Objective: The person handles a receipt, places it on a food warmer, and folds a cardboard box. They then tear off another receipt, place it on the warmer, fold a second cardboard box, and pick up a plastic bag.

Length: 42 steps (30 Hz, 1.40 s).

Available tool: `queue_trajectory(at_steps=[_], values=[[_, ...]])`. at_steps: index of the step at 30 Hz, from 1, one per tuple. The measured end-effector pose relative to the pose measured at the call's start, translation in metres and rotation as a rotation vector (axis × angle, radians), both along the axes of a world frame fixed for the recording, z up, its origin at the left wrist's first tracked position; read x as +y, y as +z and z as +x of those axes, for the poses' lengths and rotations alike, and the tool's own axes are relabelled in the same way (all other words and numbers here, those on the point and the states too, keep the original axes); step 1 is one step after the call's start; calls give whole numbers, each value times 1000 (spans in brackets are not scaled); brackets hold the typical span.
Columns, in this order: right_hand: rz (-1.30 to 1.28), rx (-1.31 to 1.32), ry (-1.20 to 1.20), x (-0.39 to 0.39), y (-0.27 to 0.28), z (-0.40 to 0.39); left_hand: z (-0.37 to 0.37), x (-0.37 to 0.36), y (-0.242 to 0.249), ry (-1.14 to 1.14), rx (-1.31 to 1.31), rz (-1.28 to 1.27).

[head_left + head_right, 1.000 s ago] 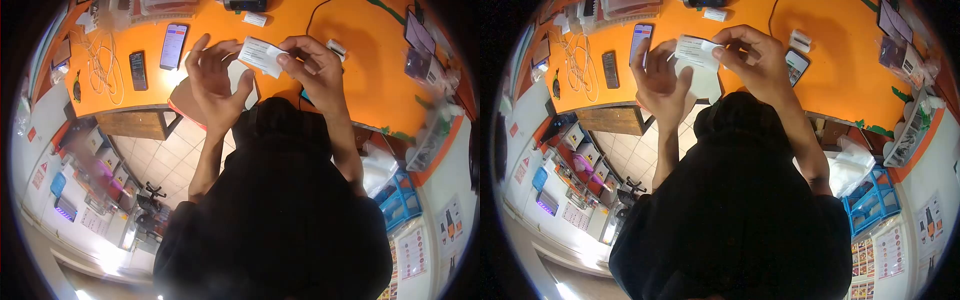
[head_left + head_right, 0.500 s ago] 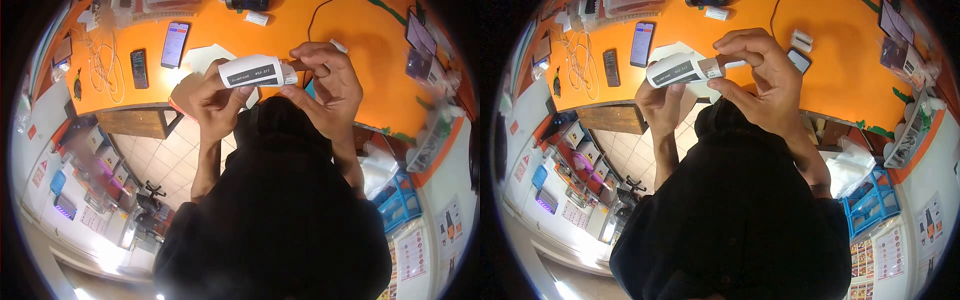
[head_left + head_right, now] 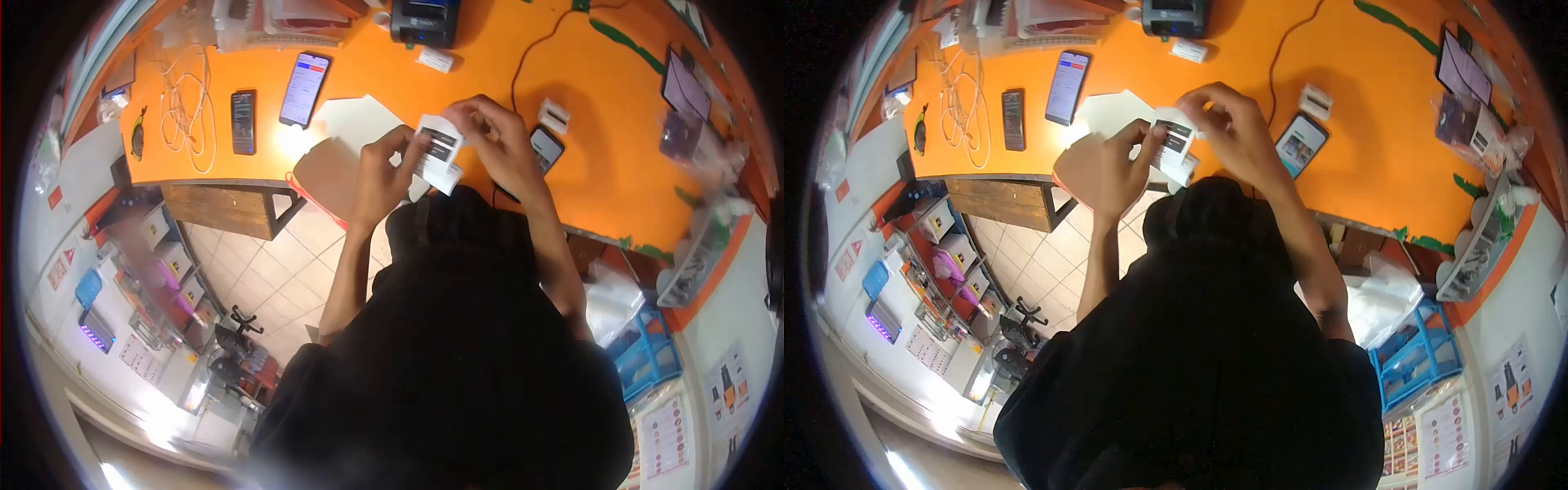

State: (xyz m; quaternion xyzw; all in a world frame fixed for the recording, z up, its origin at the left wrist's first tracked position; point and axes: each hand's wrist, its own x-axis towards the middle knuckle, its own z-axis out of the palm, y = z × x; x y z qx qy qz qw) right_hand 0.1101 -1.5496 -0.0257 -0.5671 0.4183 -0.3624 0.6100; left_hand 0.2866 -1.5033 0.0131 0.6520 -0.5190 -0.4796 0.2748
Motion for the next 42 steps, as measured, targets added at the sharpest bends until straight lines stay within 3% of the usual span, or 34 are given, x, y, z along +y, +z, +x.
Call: queue_trajectory(at_steps=[2, 3, 5, 7, 9, 10, 12, 13, 14, 15, 16, 17, 18, 19, 20, 21, 22, 24, 25, 27, 29, 31, 33, 35, 37, 40, 42], values=[[368, 54, -119, -20, -30, 15, 10, -3, -19, 40, -229, 10], [357, 48, -113, -31, -46, 27, 19, -2, -37, 46, -235, -1], [-177, 120, -212, -58, -73, 64, 38, -1, -76, 158, -270, 79], [-669, 627, -302, -90, -90, 102, 49, -3, -98, 205, -254, 5], [-751, 1001, -383, -116, -91, 140, 62, -5, -123, 161, -388, -121], [-754, 1013, -392, -129, -104, 152, 63, -7, -127, 184, -426, -88], [-773, 1300, -113, -141, -127, 165, 67, -10, -129, 187, -362, -127], [-769, 1303, -117, -142, -132, 163, 70, -9, -130, 203, -309, -157], [-772, 1112, -113, -141, -127, 161, 75, -5, -135, 177, -554, -225], [-770, 916, -102, -136, -119, 158, 75, -7, -125, 186, -560, -219], [-707, 695, -117, -129, -111, 152, 75, -9, -116, 317, -446, -241], [-503, 305, -66, -125, -103, 143, 72, -14, -98, 452, -331, -264], [-297, 134, -4, -110, -63, 127, 67, -20, -67, 523, -175, -171], [-93, -67, 64, -97, -58, 115, 74, -21, -62, 502, -22, -191], [180, -227, 93, -81, -13, 98, 77, -23, -47, 484, 158, -159], [261, -287, 103, -69, 0, 87, 76, -27, -30, 457, 341, -129], [341, -346, 106, -60, 9, 77, 73, -28, -18, 457, 346, -125], [377, -383, 131, -43, 25, 61, 65, -28, 4, 338, 589, -204], [412, -425, 161, -35, 34, 56, 60, -27, 16, 335, 592, -203], [386, -407, 126, -20, 52, 54, 47, -26, 38, 227, 543, -246], [168, -376, 71, -8, 55, 53, 38, -27, 44, 200, 562, -336], [99, -270, 78, -3, 60, 47, 35, -23, 48, 118, 423, -328], [7, -70, 162, -2, 68, 43, 31, -19, 44, 111, 397, -340], [9, -86, 198, 2, 67, 41, 30, -15, 42, 52, 363, -428], [-96, -118, 233, 4, 71, 37, 28, -12, 46, 75, 372, -464], [-67, -200, 283, -7, 69, 18, 27, 1, 52, 296, 513, -269], [-109, -318, 310, -15, 60, 11, 29, 9, 49, 269, 426, -246]])
